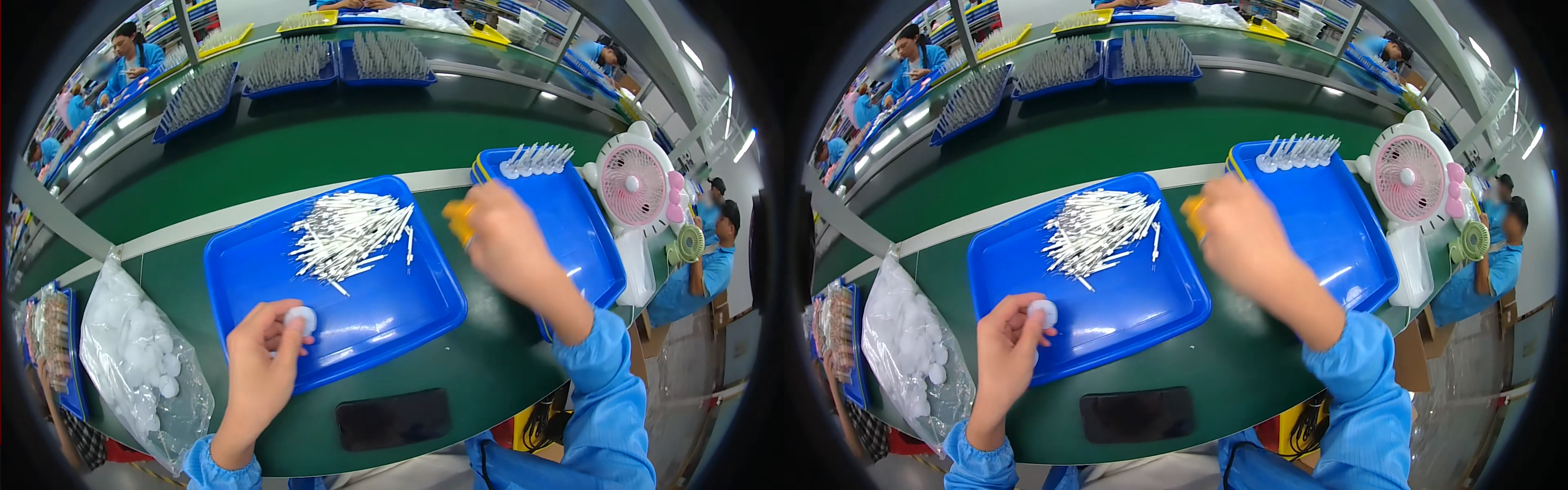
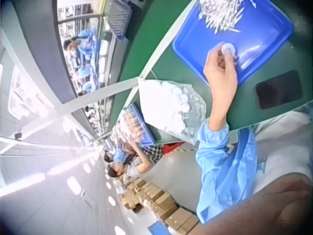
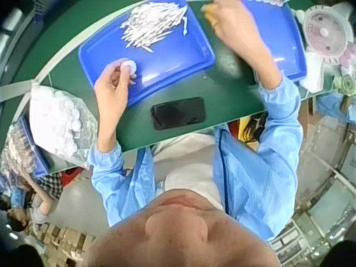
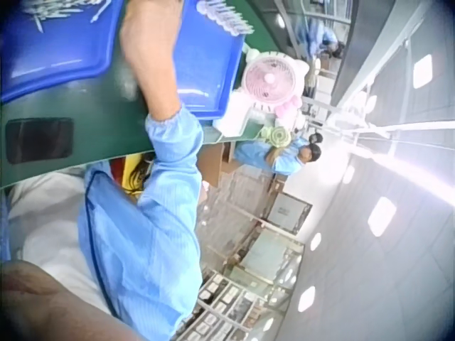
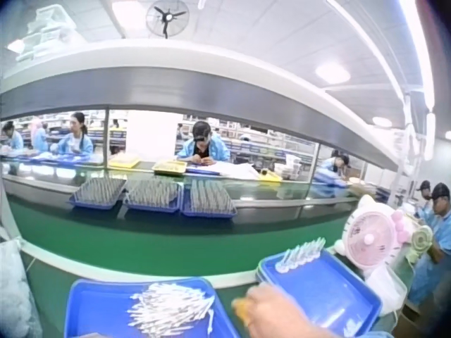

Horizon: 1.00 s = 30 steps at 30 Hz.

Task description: The person inserts white plastic rods into white circular plastic bases using a yellow tool. The person works at a green table in a factory setting, picking up components from a blue tray and placing the assembled units into a separate blue tray.

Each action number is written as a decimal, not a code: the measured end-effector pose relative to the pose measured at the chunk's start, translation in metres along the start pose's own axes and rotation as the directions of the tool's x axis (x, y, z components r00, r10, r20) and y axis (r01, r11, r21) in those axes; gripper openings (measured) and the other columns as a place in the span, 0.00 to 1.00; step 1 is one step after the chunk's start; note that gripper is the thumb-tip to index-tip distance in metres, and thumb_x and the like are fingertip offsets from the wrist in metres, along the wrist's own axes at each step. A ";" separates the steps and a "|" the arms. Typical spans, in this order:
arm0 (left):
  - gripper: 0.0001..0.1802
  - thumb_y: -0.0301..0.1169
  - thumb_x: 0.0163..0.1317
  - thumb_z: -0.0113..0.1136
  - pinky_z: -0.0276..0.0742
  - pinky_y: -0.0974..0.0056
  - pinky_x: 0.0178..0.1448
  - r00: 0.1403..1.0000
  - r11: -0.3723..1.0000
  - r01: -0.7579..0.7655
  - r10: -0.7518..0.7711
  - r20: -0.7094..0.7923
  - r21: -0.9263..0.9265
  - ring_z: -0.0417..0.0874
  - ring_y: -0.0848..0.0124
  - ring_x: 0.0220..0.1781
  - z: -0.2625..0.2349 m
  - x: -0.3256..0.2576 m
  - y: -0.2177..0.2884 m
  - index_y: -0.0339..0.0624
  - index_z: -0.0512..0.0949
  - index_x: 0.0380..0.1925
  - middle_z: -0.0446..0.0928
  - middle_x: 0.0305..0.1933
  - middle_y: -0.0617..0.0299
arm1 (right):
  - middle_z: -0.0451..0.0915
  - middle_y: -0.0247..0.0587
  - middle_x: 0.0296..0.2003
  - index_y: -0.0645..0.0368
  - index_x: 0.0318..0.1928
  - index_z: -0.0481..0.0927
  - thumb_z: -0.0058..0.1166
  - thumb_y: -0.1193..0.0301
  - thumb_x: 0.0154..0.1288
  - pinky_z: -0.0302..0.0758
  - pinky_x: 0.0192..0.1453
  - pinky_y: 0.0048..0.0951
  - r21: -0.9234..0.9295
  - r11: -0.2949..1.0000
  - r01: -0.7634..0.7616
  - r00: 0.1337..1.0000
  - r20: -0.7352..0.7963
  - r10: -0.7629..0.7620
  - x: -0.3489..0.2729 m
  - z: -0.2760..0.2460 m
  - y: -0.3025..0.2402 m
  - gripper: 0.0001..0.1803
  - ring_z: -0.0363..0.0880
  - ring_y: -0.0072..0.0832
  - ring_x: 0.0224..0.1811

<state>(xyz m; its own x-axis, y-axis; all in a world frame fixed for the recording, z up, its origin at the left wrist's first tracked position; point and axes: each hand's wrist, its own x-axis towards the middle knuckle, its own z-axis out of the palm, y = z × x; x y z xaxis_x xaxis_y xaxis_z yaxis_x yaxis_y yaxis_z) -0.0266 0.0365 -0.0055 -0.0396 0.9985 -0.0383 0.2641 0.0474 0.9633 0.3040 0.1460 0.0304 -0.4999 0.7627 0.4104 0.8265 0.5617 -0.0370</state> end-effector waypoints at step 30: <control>0.12 0.17 0.67 0.68 0.93 0.66 0.45 0.986 0.983 -0.161 0.157 0.052 0.087 0.90 0.66 0.46 0.015 -0.021 0.009 0.32 0.85 0.50 0.83 0.47 0.54 | 0.79 0.48 0.39 0.73 0.49 0.87 0.64 0.87 0.46 0.73 0.47 0.44 0.732 0.681 -0.014 0.992 0.096 -0.083 -0.043 0.021 -0.137 0.25 0.78 0.45 0.40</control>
<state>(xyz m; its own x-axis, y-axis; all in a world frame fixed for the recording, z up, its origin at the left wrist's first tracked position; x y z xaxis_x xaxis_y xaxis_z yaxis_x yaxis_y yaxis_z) -0.0086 0.0166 -0.0004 0.0523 0.9937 0.0996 0.3496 -0.1116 0.9302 0.2066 0.0429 -0.0017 -0.5890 0.7409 0.3227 0.3804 0.6065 -0.6982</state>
